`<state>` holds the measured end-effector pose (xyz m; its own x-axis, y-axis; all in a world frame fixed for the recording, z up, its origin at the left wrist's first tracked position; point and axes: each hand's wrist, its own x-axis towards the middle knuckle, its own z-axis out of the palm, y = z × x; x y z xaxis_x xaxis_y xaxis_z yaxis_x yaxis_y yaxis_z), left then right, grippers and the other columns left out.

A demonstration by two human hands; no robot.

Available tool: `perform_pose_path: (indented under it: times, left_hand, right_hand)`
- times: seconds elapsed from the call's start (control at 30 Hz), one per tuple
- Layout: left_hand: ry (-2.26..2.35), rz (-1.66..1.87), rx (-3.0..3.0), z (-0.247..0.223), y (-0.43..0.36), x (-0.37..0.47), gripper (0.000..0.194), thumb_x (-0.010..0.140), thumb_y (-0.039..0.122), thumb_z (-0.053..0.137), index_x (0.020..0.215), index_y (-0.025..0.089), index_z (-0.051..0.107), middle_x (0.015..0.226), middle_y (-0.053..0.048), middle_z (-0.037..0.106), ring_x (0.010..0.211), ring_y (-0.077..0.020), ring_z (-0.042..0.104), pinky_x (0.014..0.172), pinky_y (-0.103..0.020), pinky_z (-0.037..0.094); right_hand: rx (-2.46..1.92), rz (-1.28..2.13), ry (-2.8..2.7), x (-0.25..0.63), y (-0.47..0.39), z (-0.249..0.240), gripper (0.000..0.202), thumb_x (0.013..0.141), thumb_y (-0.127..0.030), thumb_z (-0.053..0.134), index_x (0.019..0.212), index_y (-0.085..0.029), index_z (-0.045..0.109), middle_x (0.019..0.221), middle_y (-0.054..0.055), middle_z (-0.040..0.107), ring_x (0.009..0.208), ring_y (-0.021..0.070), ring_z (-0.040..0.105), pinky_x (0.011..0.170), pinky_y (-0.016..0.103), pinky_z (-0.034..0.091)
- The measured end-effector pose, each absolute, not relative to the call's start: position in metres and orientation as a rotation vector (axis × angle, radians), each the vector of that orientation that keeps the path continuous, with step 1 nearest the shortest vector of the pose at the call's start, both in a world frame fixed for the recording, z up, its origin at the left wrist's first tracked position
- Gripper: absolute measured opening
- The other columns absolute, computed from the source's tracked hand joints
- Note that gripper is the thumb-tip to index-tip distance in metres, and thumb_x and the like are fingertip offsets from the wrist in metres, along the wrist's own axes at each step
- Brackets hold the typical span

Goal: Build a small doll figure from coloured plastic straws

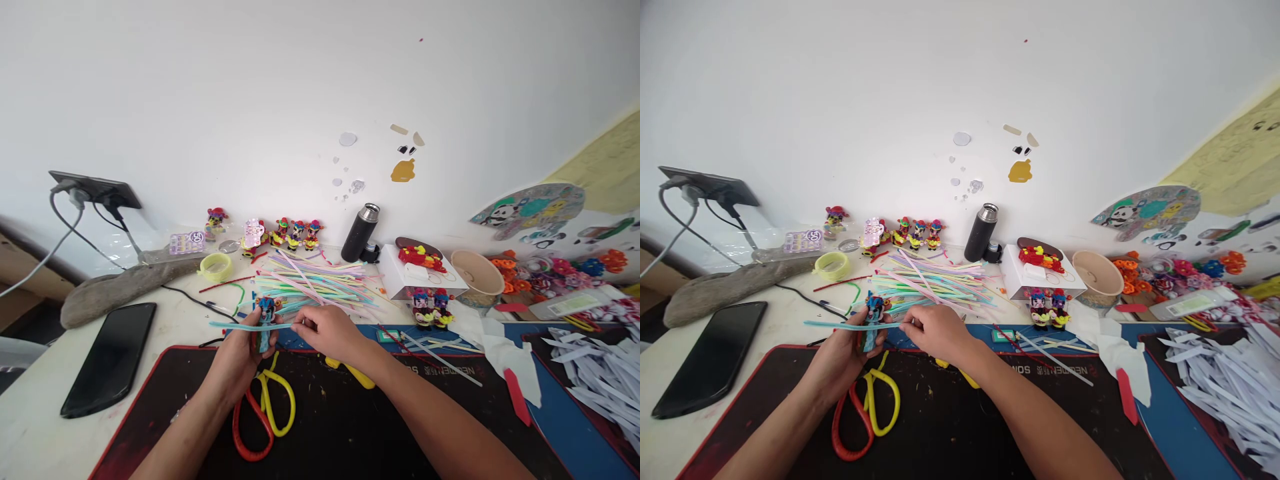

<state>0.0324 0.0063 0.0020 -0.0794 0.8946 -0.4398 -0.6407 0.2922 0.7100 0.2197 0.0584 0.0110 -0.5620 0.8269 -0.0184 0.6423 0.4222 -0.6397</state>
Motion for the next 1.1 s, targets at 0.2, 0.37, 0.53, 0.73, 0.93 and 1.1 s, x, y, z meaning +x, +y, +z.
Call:
perform_pose_path:
  times: [0.2,0.37,0.53,0.73,0.93,1.1]
  left_hand:
    - [1.035,1.310,0.331,0.0013,0.0063,0.0321,0.032,0.071,0.035,0.088,0.089,0.017,0.069,0.078,-0.002,0.071,0.053,-0.0131,0.056,0.042,-0.023,0.040]
    - [1.028,1.312,0.334,-0.0007,0.0058,0.0316,0.034,0.068,0.035,0.090,0.088,0.019,0.068,0.080,-0.002,0.073,0.052,-0.0134,0.057,0.041,-0.023,0.041]
    - [1.020,1.320,0.337,-0.0006,0.0053,0.0322,0.037,0.067,0.035,0.091,0.090,0.019,0.067,0.081,-0.001,0.073,0.052,-0.0132,0.058,0.042,-0.023,0.043]
    - [1.024,1.316,0.342,-0.0027,0.0056,0.0317,0.040,0.066,0.036,0.091,0.093,0.019,0.067,0.080,0.000,0.073,0.053,-0.0129,0.057,0.041,-0.023,0.041]
    - [1.028,1.307,0.343,-0.0060,0.0057,0.0310,0.042,0.063,0.037,0.093,0.092,0.020,0.067,0.082,-0.001,0.073,0.055,-0.0131,0.057,0.043,-0.023,0.043]
    - [1.024,1.306,0.358,-0.0048,0.0052,0.0312,0.042,0.062,0.039,0.093,0.089,0.019,0.068,0.083,-0.001,0.073,0.055,-0.0125,0.055,0.042,-0.022,0.042]
  right_hand:
    - [-1.273,0.846,-2.401,0.2205,0.0581,0.0090,0.008,0.098,-0.030,0.070,0.096,-0.025,0.076,0.072,-0.003,0.072,0.063,0.0149,0.061,0.061,0.026,0.035]
    - [-1.278,0.852,-2.388,0.2209,0.0581,0.0082,0.008,0.097,-0.029,0.070,0.095,-0.025,0.076,0.071,-0.003,0.071,0.063,0.0152,0.061,0.060,0.026,0.034]
    - [-1.257,0.848,-2.397,0.2212,0.0590,0.0055,0.009,0.098,-0.030,0.069,0.093,-0.025,0.075,0.069,-0.003,0.070,0.062,0.0154,0.060,0.060,0.026,0.032]
    - [-1.257,0.841,-2.402,0.2210,0.0585,0.0043,0.009,0.098,-0.031,0.069,0.094,-0.026,0.075,0.070,-0.003,0.071,0.062,0.0157,0.060,0.060,0.027,0.033]
    - [-1.234,0.834,-2.407,0.2208,0.0587,0.0044,0.008,0.098,-0.030,0.070,0.093,-0.024,0.075,0.068,-0.003,0.069,0.061,0.0147,0.058,0.058,0.026,0.031]
    - [-1.227,0.843,-2.395,0.2208,0.0590,0.0019,0.008,0.097,-0.029,0.071,0.092,-0.023,0.074,0.066,-0.004,0.066,0.059,0.0139,0.055,0.058,0.026,0.029]
